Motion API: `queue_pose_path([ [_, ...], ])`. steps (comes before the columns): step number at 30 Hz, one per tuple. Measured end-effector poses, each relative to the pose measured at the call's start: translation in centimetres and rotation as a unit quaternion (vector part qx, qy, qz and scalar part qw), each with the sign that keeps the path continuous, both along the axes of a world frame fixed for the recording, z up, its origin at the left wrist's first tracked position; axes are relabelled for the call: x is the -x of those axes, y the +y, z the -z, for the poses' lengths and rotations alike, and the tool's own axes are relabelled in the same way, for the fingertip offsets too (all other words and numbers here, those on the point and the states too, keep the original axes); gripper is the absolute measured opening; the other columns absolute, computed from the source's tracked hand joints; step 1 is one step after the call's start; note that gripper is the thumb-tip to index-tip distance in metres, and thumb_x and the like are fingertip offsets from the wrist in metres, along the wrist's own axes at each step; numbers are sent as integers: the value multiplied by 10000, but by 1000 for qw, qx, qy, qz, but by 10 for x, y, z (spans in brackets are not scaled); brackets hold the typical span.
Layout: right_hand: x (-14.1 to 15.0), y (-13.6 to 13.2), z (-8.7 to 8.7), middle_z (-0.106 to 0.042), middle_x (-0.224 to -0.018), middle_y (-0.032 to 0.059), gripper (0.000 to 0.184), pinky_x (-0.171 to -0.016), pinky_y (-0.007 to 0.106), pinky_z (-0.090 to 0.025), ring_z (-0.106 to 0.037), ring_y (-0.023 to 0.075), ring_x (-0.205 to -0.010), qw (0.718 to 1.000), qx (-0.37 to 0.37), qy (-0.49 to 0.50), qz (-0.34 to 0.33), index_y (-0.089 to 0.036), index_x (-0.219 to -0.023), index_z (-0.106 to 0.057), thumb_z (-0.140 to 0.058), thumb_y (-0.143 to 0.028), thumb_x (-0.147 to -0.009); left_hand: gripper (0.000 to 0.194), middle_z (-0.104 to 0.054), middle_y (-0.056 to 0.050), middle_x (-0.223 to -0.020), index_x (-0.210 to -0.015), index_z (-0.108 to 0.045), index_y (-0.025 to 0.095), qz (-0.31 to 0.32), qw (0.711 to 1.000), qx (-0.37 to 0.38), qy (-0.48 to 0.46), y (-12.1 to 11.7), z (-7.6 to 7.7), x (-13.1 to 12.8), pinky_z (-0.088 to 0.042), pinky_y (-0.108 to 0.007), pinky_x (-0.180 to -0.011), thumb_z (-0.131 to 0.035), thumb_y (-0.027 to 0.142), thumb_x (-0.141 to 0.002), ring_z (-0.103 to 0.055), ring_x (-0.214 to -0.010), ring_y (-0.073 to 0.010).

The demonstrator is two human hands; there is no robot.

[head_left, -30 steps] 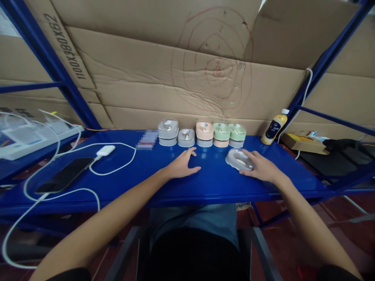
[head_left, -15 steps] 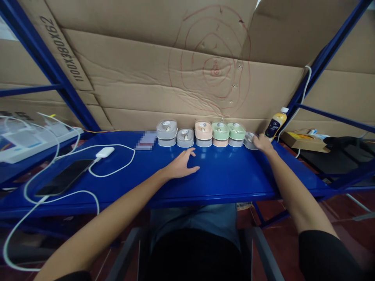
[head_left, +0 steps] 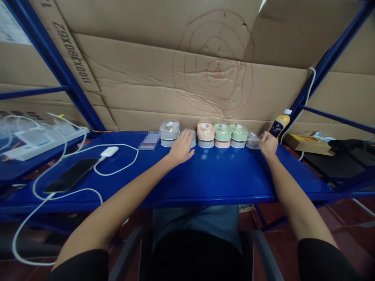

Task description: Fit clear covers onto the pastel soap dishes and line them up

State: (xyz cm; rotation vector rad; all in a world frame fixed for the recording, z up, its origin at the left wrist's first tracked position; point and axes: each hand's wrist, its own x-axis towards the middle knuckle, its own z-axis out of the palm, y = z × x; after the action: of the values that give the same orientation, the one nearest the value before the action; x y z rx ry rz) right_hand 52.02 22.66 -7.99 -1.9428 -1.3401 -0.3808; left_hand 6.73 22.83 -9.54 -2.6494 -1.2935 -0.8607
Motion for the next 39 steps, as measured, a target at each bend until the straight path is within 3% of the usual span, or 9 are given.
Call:
queue_pose_path([
  [4,10,-9,-6,-814,-941,179,538,-868,405,-527,-735,310,-904,1000,-20,-19,-13,-194,-903,-767,-326,-437,-1092,813,-506,-270,-1676,-1588,-464,90,-30,999,24,10,11,6,-3,-294,-671,-1336,-710,300,-841,-352,-1631,-507],
  [9,47,-21,-14,-715,-749,168,614,-866,477,-512,-692,323,-813,988,-91,-113,-60,-255,-648,-621,-305,-524,-1100,578,-613,-256,-1474,-1421,-592,125,-25,999,4,26,-23,-2,3,-439,-626,-1228,-703,371,-910,-546,-1433,-477],
  [16,156,-55,-4,-643,-695,100,523,-752,472,-531,-621,292,-723,894,-82,-205,-390,-278,-699,-644,-437,-571,-1079,826,-530,-304,-1497,-1408,-580,147,-162,983,80,-27,-92,-9,5,-538,-707,-1053,-870,628,-802,-593,-1332,-586],
  [20,192,-72,-3,-775,-1045,156,519,-897,519,-594,-704,356,-1001,836,-35,-222,-501,-230,-1048,-775,-624,-721,-977,753,-525,-212,-1608,-1480,-561,238,-29,991,129,-19,-100,-11,4,-537,-631,-1144,-852,488,-831,-630,-1392,-491],
  [24,197,-70,0,-612,-1572,243,945,-1187,639,-494,-577,446,-1444,801,-32,-204,-562,-164,-1537,-590,-696,-841,-886,1061,-393,-174,-1774,-1667,-403,271,139,977,163,-18,-78,-21,1,-358,-621,-1328,-909,460,-755,-390,-1636,-458],
  [27,193,-65,5,-532,-1657,271,1071,-1219,676,-468,-527,467,-1518,808,8,-191,-557,-148,-1664,-438,-741,-810,-879,1200,-407,-215,-1757,-1702,-348,209,171,966,186,-53,-56,-19,-6,-375,-606,-1322,-953,461,-696,-396,-1631,-461],
  [32,190,-65,7,-683,-1494,233,829,-1107,625,-573,-685,436,-1325,835,81,-166,-519,-168,-1584,-549,-757,-653,-944,1088,-625,-190,-1568,-1579,-500,203,196,950,210,-119,-34,5,-20,-478,-592,-1236,-1005,494,-661,-600,-1455,-451],
  [37,169,-61,3,-692,-1486,181,696,-1121,599,-575,-686,397,-1331,853,36,-95,-513,-227,-1554,-576,-639,-673,-1024,1211,-604,-180,-1593,-1706,-351,256,181,951,200,-152,-34,15,-6,-486,-590,-1229,-995,511,-713,-606,-1459,-415],
  [39,154,-55,4,-688,-1491,188,683,-1147,617,-556,-679,397,-1348,871,23,-62,-487,-218,-1563,-564,-575,-675,-1057,1051,-608,-161,-1587,-1656,-473,272,188,955,190,-130,-33,14,4,-465,-594,-1254,-965,521,-762,-598,-1469,-399],
])
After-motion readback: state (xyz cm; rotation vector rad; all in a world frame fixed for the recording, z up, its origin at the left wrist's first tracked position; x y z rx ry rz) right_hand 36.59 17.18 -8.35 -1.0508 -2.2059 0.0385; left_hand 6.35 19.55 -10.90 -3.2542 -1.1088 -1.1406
